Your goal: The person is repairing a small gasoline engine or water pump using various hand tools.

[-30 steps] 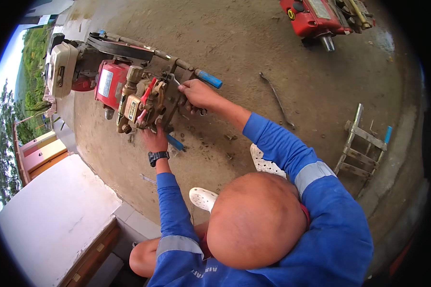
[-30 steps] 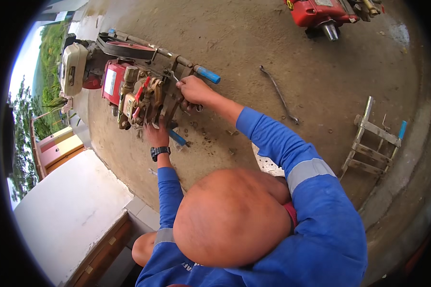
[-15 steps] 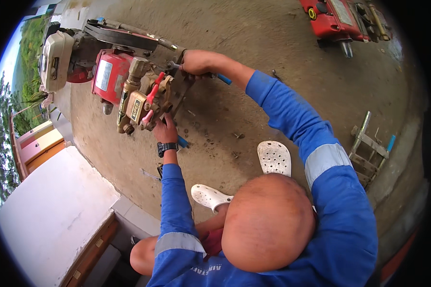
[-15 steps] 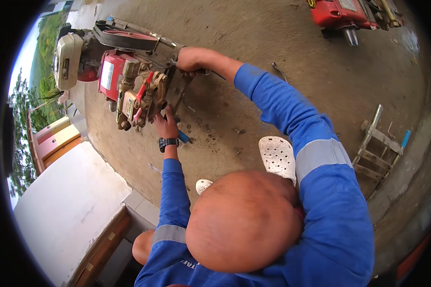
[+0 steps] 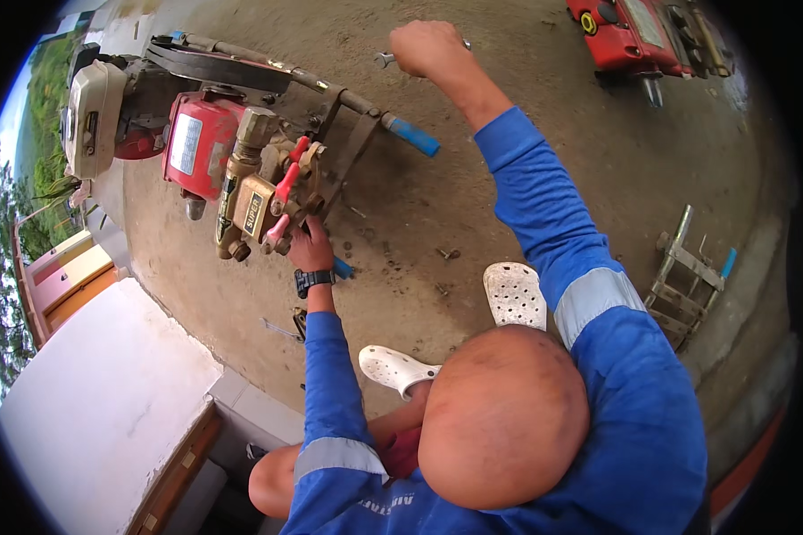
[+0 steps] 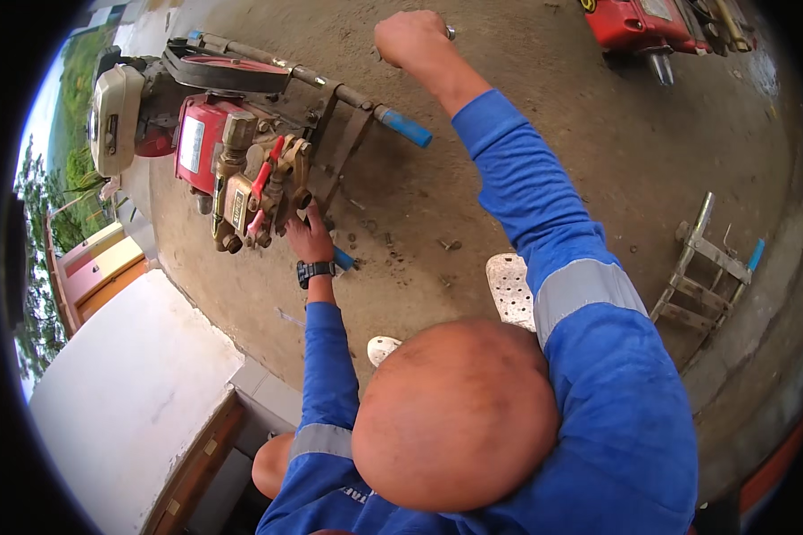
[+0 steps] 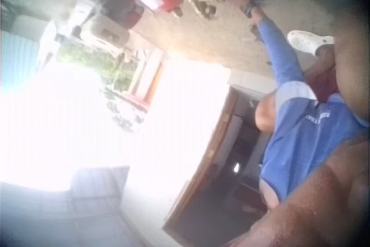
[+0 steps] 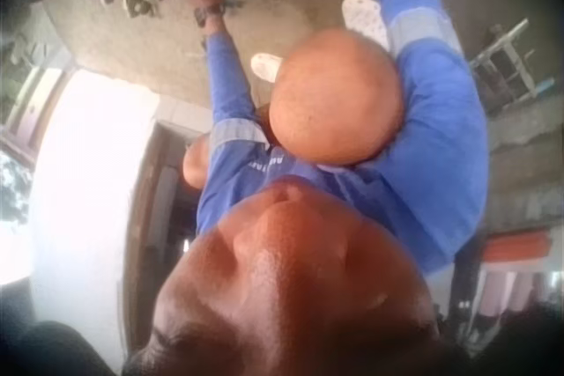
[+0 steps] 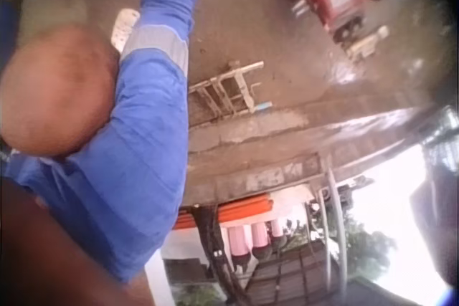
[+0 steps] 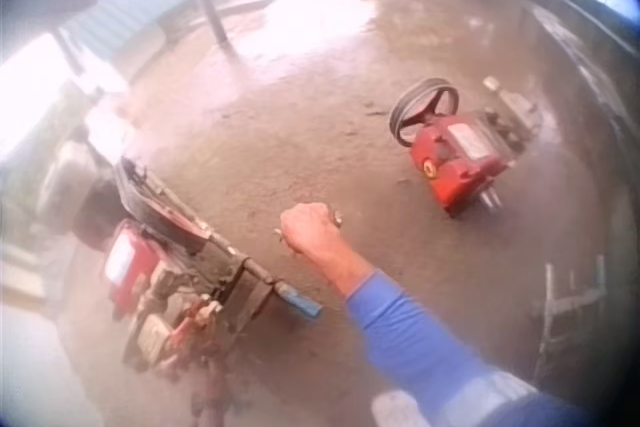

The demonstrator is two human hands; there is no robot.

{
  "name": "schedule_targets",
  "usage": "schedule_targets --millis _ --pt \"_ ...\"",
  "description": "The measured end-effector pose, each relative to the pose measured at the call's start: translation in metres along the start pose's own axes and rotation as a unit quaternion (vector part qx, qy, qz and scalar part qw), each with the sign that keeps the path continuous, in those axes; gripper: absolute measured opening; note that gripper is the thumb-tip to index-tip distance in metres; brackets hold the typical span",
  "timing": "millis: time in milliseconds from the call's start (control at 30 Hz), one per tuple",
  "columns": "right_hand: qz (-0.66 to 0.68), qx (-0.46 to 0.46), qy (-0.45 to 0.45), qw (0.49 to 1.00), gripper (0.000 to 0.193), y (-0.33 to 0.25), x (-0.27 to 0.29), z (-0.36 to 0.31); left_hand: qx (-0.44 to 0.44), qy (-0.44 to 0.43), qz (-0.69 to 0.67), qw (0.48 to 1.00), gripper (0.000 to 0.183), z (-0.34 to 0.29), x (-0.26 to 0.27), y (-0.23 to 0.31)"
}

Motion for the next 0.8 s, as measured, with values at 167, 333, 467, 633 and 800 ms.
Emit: schedule_targets --millis 167,333,467,633,800 --pt "0.442 0.018 -0.106 0.891 0.028 -0.043 -0.021 -0.059 0.022 0.000 0.027 0.999 0.056 0.001 0.011 -0.002" --pt "0.462 0.059 -0.073 0.882 0.038 -0.111 -0.063 -0.083 0.003 -0.006 0.017 1.000 0.055 0.003 0.002 0.001" --pt "0.527 0.011 -0.117 0.841 0.038 -0.136 -0.074 -0.085 -0.027 0.017 0.004 0.999 0.054 0.005 0.004 -0.009" --pt "0.542 0.006 -0.080 0.837 0.038 -0.149 -0.074 -0.091 -0.072 0.047 -0.006 0.996 0.054 0.008 0.002 -0.020" --pt "0.517 0.002 -0.071 0.853 0.037 -0.139 -0.071 -0.092 -0.069 0.044 0.004 0.997 0.055 0.009 0.001 -0.017"
Point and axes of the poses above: each hand's wrist, its own z-axis towards the middle knuckle, its own x-axis out of the back of the hand, y = z × x, the point moved 5 cm from there along z, towards the middle knuckle, and after that the axes turned 8 degrees about -z, right-handed, at the moved point
